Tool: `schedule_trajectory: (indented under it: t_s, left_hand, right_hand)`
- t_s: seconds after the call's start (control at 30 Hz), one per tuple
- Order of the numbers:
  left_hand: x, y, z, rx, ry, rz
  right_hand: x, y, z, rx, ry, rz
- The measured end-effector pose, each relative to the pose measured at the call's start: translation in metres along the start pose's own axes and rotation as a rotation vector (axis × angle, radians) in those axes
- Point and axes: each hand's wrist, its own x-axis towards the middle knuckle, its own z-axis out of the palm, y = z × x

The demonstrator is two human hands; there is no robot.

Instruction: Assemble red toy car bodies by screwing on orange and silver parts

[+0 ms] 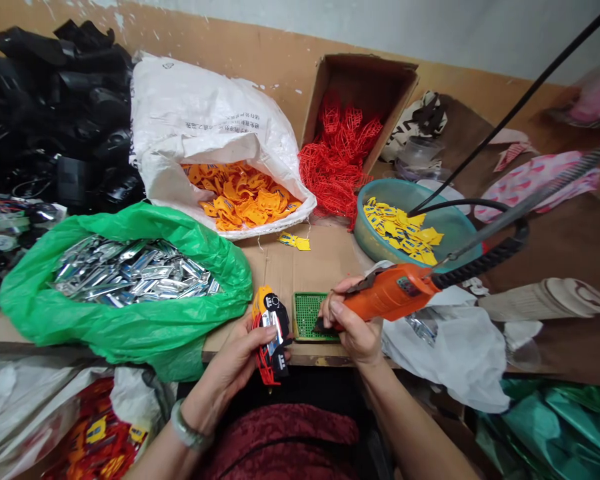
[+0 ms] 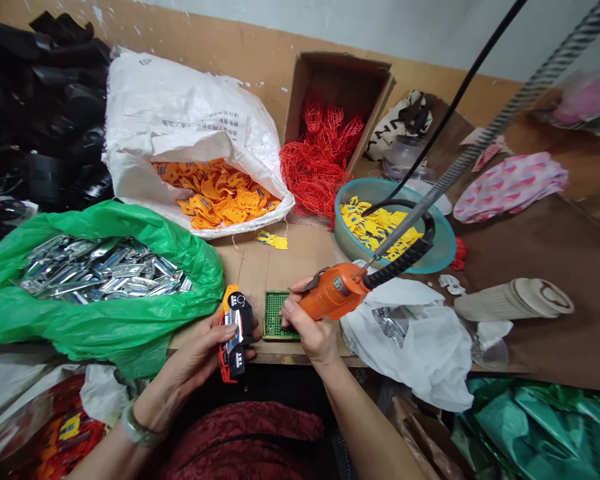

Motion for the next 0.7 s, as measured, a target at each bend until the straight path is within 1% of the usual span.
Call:
schedule_trajectory:
  t_s: [0.13,0.27,0.43,0.57,0.7]
  left_hand:
    - [-0.002,0.001,0.002,0.009,0.012,0.002]
    - [-0.006,0.000,0.002,0.088,0.021,0.049]
    - [-0.006,-0.001,-0.002,0.149,0.082,0.093]
    - [-0.005,0.001,0.000,0.211,0.139,0.170]
    - [-0.005,0.004,0.005,0.236,0.158,0.228]
  right_hand:
    - [0.002,-0.004,0.001,0.027,0.004,-0.015]
    - [0.009,-0.016,0.005,0.103,0.020,-0.071]
    - [0.017,-0.029,0.009,0.152,0.026,-0.106]
    - [0.020,-0.036,0.012,0.186,0.018,-0.103]
    - [0.025,-0.049,0.021,0.267,0.002,-0.093]
